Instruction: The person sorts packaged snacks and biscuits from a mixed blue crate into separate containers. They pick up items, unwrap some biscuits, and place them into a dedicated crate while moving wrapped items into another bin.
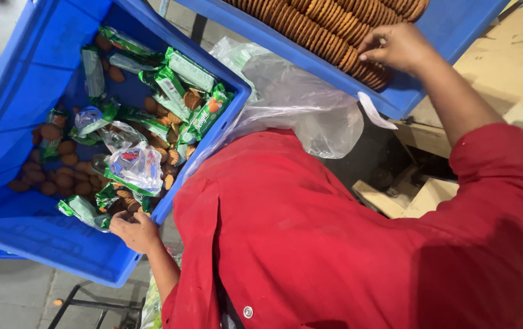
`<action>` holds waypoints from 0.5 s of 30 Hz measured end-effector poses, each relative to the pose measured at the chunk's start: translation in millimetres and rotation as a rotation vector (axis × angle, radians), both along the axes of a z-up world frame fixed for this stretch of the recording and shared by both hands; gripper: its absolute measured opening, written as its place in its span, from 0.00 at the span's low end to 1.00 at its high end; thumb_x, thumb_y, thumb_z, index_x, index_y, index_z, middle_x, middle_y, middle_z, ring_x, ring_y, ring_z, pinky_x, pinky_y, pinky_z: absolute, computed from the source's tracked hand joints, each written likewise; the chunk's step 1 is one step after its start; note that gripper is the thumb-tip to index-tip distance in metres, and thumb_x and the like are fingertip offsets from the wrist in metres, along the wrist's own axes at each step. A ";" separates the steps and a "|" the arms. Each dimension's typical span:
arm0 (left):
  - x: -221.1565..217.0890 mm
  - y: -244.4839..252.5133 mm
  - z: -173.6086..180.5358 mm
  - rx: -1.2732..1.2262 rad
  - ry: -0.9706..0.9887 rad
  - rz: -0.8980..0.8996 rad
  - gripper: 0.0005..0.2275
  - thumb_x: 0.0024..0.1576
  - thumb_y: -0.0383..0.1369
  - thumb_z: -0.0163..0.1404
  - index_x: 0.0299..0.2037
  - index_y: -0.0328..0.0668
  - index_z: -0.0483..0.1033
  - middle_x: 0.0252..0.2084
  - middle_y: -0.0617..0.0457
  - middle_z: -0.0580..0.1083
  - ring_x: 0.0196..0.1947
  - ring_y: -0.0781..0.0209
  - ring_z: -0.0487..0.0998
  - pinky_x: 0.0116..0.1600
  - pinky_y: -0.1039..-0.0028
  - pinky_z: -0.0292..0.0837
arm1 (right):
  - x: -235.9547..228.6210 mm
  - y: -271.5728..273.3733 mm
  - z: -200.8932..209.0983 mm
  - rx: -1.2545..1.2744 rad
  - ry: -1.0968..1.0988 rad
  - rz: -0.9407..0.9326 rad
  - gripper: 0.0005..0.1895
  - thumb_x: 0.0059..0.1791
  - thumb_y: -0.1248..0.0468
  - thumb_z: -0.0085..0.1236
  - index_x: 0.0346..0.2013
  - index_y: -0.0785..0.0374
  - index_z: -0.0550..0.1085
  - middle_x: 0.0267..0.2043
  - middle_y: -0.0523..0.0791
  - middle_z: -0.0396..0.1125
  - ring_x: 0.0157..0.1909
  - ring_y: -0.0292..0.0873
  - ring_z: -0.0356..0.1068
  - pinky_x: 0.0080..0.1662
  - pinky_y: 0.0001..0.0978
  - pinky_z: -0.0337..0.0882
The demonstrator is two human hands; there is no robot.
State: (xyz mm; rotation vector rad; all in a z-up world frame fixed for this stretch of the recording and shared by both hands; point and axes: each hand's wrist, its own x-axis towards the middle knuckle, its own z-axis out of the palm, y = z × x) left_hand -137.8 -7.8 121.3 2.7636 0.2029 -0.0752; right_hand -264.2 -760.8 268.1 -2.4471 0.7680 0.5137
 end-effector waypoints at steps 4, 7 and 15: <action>-2.4 0.9 -2.2 0.015 -0.007 -0.020 0.12 0.55 0.32 0.50 0.47 0.35 0.70 0.48 0.42 0.70 0.53 0.40 0.71 0.53 0.53 0.68 | 0.0 9.7 4.9 0.017 -0.059 -0.016 0.18 0.46 0.55 0.71 0.48 0.56 0.80 0.43 0.46 0.77 0.45 0.44 0.77 0.51 0.38 0.74; -1.5 1.1 -2.4 0.005 -0.021 -0.033 0.13 0.54 0.32 0.50 0.47 0.35 0.70 0.48 0.42 0.70 0.53 0.39 0.70 0.53 0.53 0.68 | 4.0 1.4 6.2 -0.082 -0.004 0.021 0.24 0.44 0.52 0.72 0.52 0.56 0.80 0.44 0.50 0.75 0.46 0.51 0.76 0.50 0.42 0.73; -4.3 3.7 -11.0 -0.071 0.076 0.071 0.11 0.58 0.36 0.54 0.48 0.42 0.76 0.50 0.43 0.74 0.53 0.43 0.74 0.58 0.56 0.69 | 2.0 14.6 1.0 -0.309 0.313 0.267 0.28 0.49 0.41 0.64 0.54 0.57 0.79 0.49 0.55 0.75 0.51 0.59 0.74 0.54 0.50 0.72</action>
